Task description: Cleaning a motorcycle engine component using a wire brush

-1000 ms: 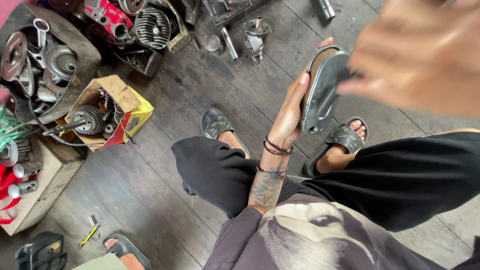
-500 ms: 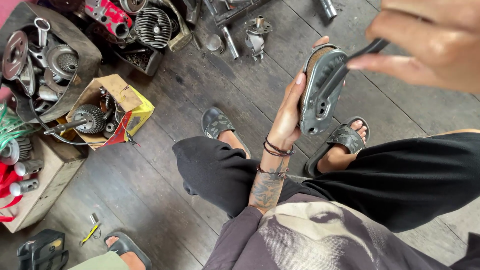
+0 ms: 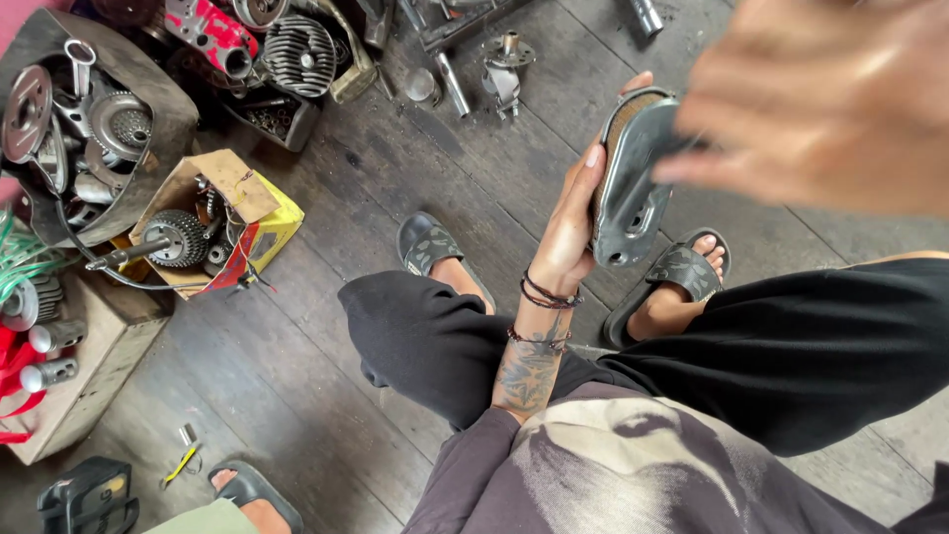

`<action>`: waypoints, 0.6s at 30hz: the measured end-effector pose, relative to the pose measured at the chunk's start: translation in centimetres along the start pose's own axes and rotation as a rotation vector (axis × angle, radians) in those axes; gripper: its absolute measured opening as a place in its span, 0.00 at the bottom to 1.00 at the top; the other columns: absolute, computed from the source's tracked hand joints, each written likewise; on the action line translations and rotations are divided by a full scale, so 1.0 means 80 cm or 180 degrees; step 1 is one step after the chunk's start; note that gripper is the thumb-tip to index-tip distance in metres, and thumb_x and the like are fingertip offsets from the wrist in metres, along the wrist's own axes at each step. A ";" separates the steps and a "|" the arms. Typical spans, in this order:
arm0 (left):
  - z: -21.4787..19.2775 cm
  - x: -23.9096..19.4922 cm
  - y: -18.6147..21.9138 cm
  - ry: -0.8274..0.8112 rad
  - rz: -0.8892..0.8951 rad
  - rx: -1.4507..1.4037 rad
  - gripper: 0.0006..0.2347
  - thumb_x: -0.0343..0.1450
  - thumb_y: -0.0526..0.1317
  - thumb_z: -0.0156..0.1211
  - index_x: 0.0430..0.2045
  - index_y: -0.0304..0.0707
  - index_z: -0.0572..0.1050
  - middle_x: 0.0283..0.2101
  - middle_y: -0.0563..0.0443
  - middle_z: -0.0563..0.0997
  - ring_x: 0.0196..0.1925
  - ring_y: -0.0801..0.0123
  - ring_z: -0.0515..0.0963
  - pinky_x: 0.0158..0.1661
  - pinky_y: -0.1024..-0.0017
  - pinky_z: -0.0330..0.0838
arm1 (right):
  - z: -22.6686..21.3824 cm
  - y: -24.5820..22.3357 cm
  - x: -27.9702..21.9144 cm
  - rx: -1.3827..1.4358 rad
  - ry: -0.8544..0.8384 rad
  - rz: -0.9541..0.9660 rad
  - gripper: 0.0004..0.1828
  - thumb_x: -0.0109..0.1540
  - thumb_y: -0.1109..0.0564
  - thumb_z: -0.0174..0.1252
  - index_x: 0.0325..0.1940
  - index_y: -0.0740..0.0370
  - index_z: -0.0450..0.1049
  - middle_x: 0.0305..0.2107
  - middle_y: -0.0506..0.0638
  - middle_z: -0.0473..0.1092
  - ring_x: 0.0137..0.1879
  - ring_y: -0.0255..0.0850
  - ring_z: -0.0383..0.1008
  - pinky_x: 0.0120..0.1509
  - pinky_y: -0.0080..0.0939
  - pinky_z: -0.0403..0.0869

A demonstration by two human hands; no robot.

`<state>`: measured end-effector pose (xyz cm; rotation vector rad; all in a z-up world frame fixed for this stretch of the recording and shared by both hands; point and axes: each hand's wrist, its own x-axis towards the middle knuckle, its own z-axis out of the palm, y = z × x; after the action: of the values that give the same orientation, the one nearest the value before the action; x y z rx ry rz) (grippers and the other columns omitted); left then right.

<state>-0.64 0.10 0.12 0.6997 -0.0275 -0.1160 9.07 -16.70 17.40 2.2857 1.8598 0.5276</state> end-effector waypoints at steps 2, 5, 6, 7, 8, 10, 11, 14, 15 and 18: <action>-0.001 -0.002 0.001 0.0027 0.0024 -0.0226 0.24 0.84 0.50 0.47 0.72 0.34 0.63 0.64 0.45 0.75 0.59 0.62 0.80 0.60 0.62 0.76 | 0.003 0.009 0.001 0.0620 0.0061 0.0152 0.23 0.77 0.39 0.61 0.43 0.61 0.74 0.36 0.48 0.69 0.37 0.40 0.73 0.39 0.37 0.66; 0.014 -0.001 0.022 -0.0138 -0.0026 -0.0032 0.29 0.81 0.53 0.47 0.77 0.41 0.56 0.74 0.48 0.66 0.76 0.67 0.65 0.80 0.68 0.53 | -0.006 -0.002 0.018 -0.0401 0.0204 -0.0812 0.25 0.78 0.40 0.54 0.31 0.53 0.77 0.24 0.46 0.68 0.34 0.46 0.71 0.46 0.46 0.71; 0.012 0.001 0.018 -0.0076 0.0033 0.0136 0.27 0.81 0.52 0.46 0.75 0.39 0.58 0.74 0.46 0.66 0.77 0.67 0.64 0.80 0.67 0.52 | -0.006 -0.012 0.018 -0.0573 0.0056 -0.0518 0.26 0.77 0.33 0.51 0.31 0.46 0.74 0.27 0.39 0.71 0.42 0.39 0.72 0.59 0.47 0.62; 0.009 -0.001 0.014 0.0017 0.0077 0.0305 0.25 0.82 0.51 0.45 0.73 0.37 0.60 0.74 0.45 0.66 0.77 0.66 0.63 0.81 0.66 0.52 | -0.005 -0.023 0.018 -0.0706 -0.0086 -0.0223 0.27 0.75 0.26 0.49 0.31 0.39 0.72 0.30 0.32 0.73 0.49 0.32 0.74 0.73 0.48 0.53; 0.006 0.001 0.009 0.0023 0.0066 0.0304 0.25 0.82 0.51 0.45 0.73 0.37 0.60 0.74 0.45 0.66 0.77 0.66 0.63 0.81 0.66 0.52 | -0.003 -0.010 0.008 -0.0694 -0.0090 -0.0219 0.27 0.75 0.26 0.49 0.31 0.39 0.72 0.30 0.32 0.73 0.49 0.32 0.74 0.73 0.48 0.53; -0.001 -0.001 0.000 -0.0065 -0.0007 -0.0210 0.25 0.83 0.52 0.47 0.75 0.40 0.60 0.66 0.47 0.74 0.58 0.61 0.81 0.57 0.59 0.79 | 0.004 0.011 -0.010 0.0521 -0.0009 0.0245 0.24 0.76 0.35 0.61 0.43 0.57 0.74 0.37 0.45 0.69 0.35 0.37 0.72 0.37 0.35 0.66; 0.005 -0.002 0.008 -0.0072 0.0008 -0.0203 0.25 0.83 0.52 0.47 0.75 0.40 0.60 0.66 0.47 0.74 0.58 0.61 0.81 0.57 0.59 0.79 | 0.001 0.004 -0.003 0.0508 0.0002 0.0237 0.24 0.76 0.35 0.61 0.43 0.57 0.74 0.37 0.45 0.69 0.35 0.37 0.72 0.37 0.35 0.66; 0.014 0.002 0.017 -0.0129 0.0051 0.0042 0.30 0.80 0.54 0.49 0.76 0.39 0.56 0.74 0.48 0.66 0.77 0.68 0.64 0.81 0.67 0.51 | -0.010 -0.011 0.011 -0.0765 -0.0093 -0.0396 0.33 0.82 0.31 0.47 0.26 0.46 0.65 0.25 0.42 0.63 0.43 0.44 0.73 0.47 0.41 0.71; 0.010 0.002 0.007 0.0042 0.0021 -0.0138 0.29 0.80 0.52 0.47 0.76 0.39 0.56 0.73 0.45 0.66 0.74 0.66 0.67 0.77 0.67 0.57 | -0.010 -0.017 0.012 -0.0823 -0.0072 -0.0256 0.30 0.80 0.31 0.48 0.29 0.43 0.67 0.27 0.39 0.66 0.45 0.40 0.74 0.58 0.46 0.67; -0.009 0.000 -0.026 0.0359 0.0287 -0.0500 0.26 0.82 0.52 0.48 0.73 0.37 0.59 0.68 0.40 0.71 0.67 0.61 0.74 0.68 0.61 0.68 | 0.025 -0.011 -0.033 0.0707 0.0127 0.0843 0.18 0.75 0.42 0.61 0.41 0.55 0.73 0.32 0.44 0.70 0.43 0.40 0.72 0.59 0.48 0.65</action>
<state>-0.78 -0.99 -1.75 0.5463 0.0575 0.0080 8.54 -18.85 14.79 2.7083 1.7191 0.4191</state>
